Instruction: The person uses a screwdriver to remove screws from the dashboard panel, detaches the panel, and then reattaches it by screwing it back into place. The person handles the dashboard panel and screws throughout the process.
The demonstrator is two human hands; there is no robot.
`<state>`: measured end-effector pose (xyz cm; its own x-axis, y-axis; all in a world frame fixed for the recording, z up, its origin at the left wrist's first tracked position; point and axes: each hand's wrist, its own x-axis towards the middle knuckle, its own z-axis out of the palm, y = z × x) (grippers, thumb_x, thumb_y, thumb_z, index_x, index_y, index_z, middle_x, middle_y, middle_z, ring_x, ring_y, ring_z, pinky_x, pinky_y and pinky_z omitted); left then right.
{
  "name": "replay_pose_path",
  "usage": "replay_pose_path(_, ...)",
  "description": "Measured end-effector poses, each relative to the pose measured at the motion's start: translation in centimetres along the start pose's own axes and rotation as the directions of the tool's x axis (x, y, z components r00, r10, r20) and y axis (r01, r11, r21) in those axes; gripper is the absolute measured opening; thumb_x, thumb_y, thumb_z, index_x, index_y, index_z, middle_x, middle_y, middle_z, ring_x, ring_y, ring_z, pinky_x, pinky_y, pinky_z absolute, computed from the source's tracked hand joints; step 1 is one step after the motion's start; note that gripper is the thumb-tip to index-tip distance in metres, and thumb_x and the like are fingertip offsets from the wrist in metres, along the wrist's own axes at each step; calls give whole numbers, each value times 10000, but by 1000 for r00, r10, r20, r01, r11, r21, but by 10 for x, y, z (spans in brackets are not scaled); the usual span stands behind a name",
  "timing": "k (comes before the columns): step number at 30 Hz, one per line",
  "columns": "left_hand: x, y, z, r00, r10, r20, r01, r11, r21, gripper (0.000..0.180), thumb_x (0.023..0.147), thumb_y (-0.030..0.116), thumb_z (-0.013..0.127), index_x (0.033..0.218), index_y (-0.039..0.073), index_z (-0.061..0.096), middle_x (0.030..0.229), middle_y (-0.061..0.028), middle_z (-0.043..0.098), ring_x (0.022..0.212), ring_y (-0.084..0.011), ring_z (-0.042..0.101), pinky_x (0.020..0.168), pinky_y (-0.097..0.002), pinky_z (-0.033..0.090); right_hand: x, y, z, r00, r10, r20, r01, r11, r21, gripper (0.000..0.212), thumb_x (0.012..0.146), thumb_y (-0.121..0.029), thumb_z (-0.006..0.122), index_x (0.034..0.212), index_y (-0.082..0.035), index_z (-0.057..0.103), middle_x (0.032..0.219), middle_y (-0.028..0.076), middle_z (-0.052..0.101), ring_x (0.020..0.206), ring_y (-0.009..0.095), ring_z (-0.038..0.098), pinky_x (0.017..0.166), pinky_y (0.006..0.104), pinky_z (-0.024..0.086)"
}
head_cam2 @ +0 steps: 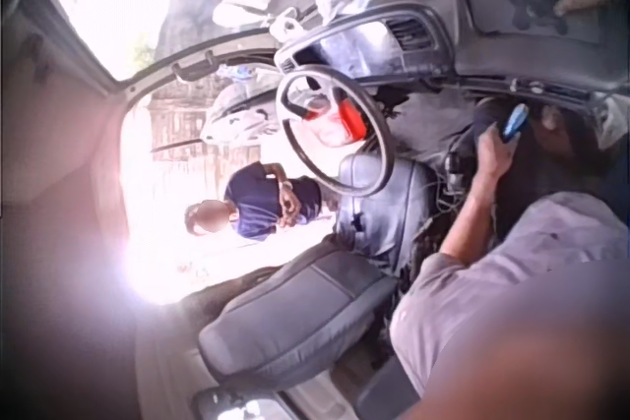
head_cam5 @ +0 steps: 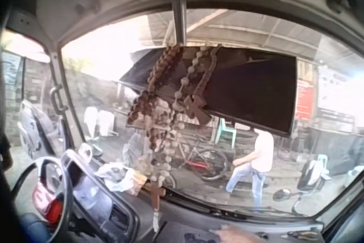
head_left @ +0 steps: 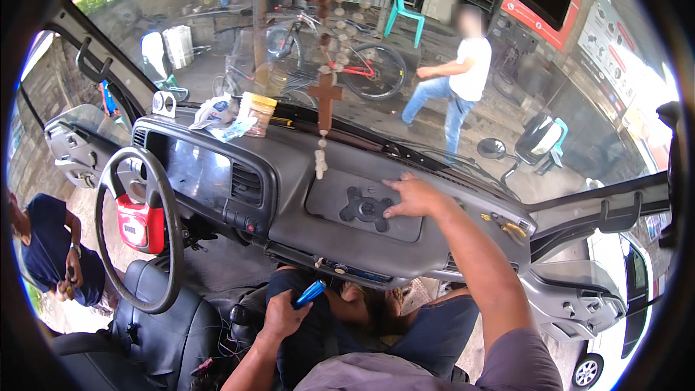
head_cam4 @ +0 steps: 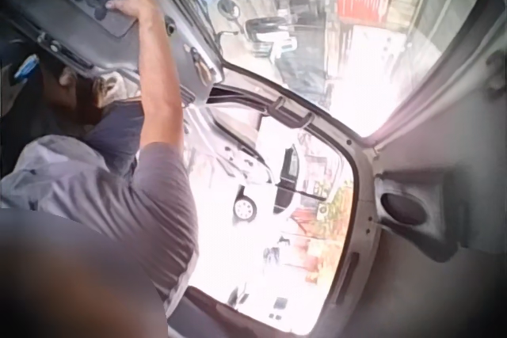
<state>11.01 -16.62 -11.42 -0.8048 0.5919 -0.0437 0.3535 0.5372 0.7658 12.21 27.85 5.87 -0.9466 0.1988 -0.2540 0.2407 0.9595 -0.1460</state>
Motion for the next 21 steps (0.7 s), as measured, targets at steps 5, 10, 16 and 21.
replay_pose_path(5, 0, -1, 0, 1000, -16, 23, 16, 1000, -17, 441, 873, 356, 903, 888, -37, 704, 803, -275, 704, 780, -474, 710, 722, -518, 549, -15, -19, 5, 999, 44, 26, -42, 996, -83, 823, 962, -465, 841, 1669, -161, 549, 1676, 309, 455, 1540, 455, 484, 1287, 507, 420)
replay_pose_path(10, 0, 1, 0, 999, -38, 17, 37, 999, 8, 452, 875, 371, 902, 891, -36, 705, 800, -272, 703, 772, -461, 714, 715, -513, 549, -14, -40, 8, 999, -25, -34, 23, 999, -37, 638, 1004, -376, 796, 1571, -126, 640, 1580, 269, 582, 1506, 427, 527, 1244, 517, 464)
replay_pose_path(16, 1, -3, 0, 1000, 6, 10, -6, 1000, 16, 453, 882, 372, 897, 883, -36, 702, 801, -282, 700, 779, -472, 717, 711, -517, 547, 21, -133, 58, 859, -240, -452, 355, 916, 188, 356, 1055, -265, 700, 1362, -98, 766, 1276, 250, 715, 1201, 451, 706, 1053, 529, 582)
replay_pose_path(21, 0, -10, 8, 998, 48, -49, -46, 998, 49, 440, 868, 341, 909, 856, -42, 692, 779, -285, 693, 760, -488, 709, 704, -533, 543, 44, -168, 78, 882, -166, -442, 277, 940, 200, 156, 952, -96, 663, 1026, -19, 777, 1143, 247, 719, 1097, 435, 740, 973, 529, 604)
